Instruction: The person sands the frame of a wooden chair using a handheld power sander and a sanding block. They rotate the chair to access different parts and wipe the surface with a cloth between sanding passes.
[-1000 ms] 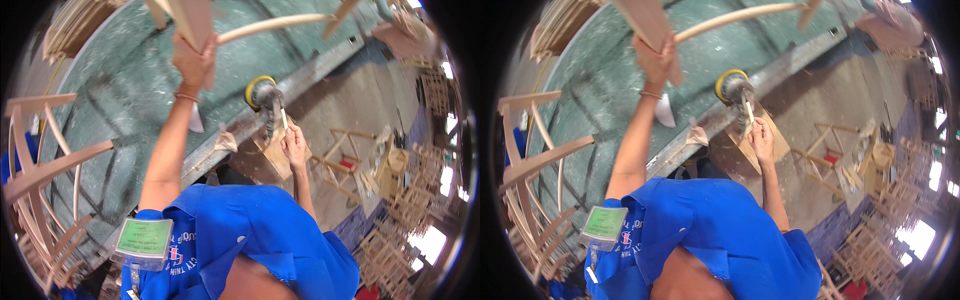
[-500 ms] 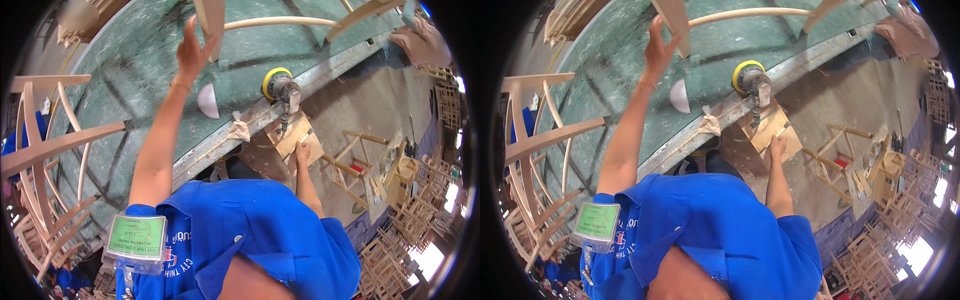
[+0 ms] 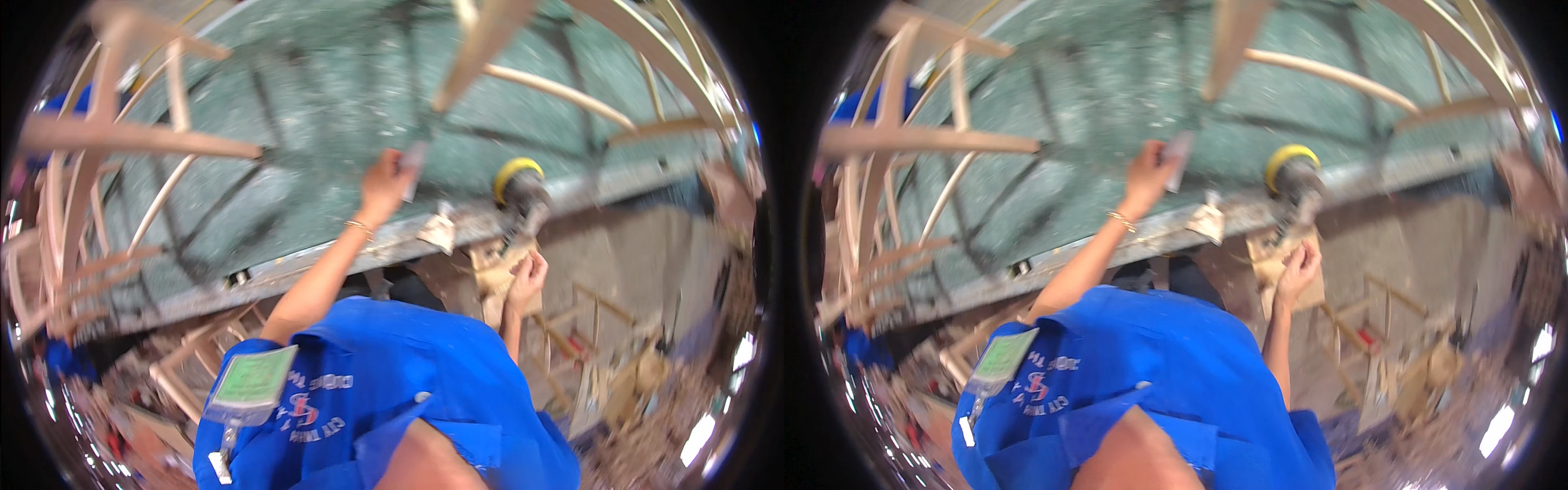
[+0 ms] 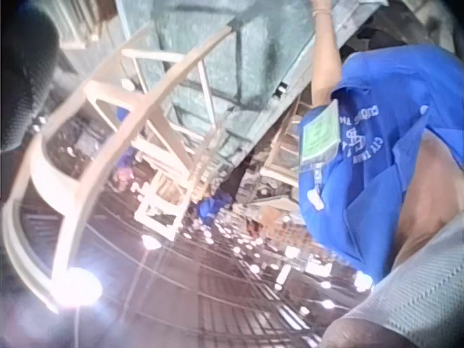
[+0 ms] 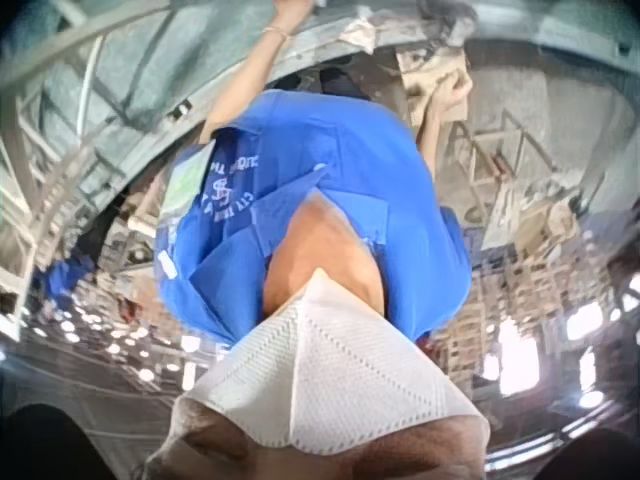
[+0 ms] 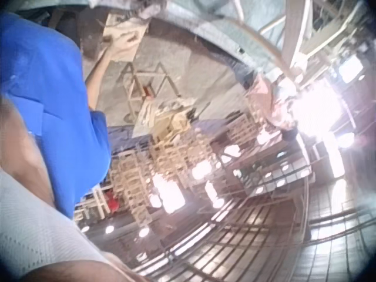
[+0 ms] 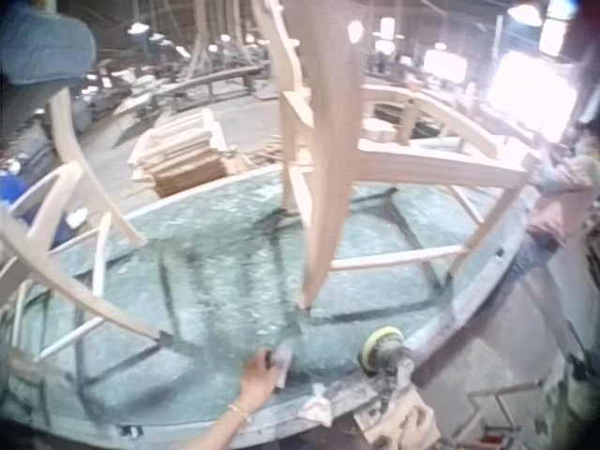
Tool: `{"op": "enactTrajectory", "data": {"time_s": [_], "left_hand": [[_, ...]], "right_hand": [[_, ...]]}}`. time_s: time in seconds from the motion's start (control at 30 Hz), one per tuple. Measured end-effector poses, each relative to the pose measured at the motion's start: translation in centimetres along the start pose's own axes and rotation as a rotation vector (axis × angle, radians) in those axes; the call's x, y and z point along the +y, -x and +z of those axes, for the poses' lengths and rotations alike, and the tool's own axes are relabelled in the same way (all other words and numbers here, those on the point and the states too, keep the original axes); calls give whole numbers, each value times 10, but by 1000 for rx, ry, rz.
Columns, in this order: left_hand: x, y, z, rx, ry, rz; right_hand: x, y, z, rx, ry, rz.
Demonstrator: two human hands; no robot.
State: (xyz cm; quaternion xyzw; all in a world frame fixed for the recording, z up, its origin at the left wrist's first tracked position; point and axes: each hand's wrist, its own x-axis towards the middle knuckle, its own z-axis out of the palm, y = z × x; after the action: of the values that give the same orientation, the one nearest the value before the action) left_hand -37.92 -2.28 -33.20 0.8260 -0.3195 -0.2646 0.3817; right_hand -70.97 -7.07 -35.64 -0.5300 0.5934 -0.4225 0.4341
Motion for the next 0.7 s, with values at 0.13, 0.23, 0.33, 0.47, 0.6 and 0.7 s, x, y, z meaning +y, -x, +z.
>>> {"op": "enactTrajectory", "data": {"time_s": [0.13, 0.23, 0.33, 0.47, 0.6, 0.7], "left_hand": [[30, 33, -18, 26, 22, 126], [40, 63, -39, 4, 89, 248], [35, 87, -67, 25, 80, 215], [5, 104, -139, -24, 96, 200], [-57, 131, -222, 393, 14, 253], [-114, 149, -316, 828, 96, 80]], "right_hand": [[-73, 11, 81, -461, -156, 90], [-110, 38, 145, -746, -316, 98], [-119, 58, 186, -976, -301, 162], [-143, 89, 232, -1046, -278, 291], [-171, 116, 291, -1114, -269, 103], [-215, 125, 350, -1154, -253, -202]]}}
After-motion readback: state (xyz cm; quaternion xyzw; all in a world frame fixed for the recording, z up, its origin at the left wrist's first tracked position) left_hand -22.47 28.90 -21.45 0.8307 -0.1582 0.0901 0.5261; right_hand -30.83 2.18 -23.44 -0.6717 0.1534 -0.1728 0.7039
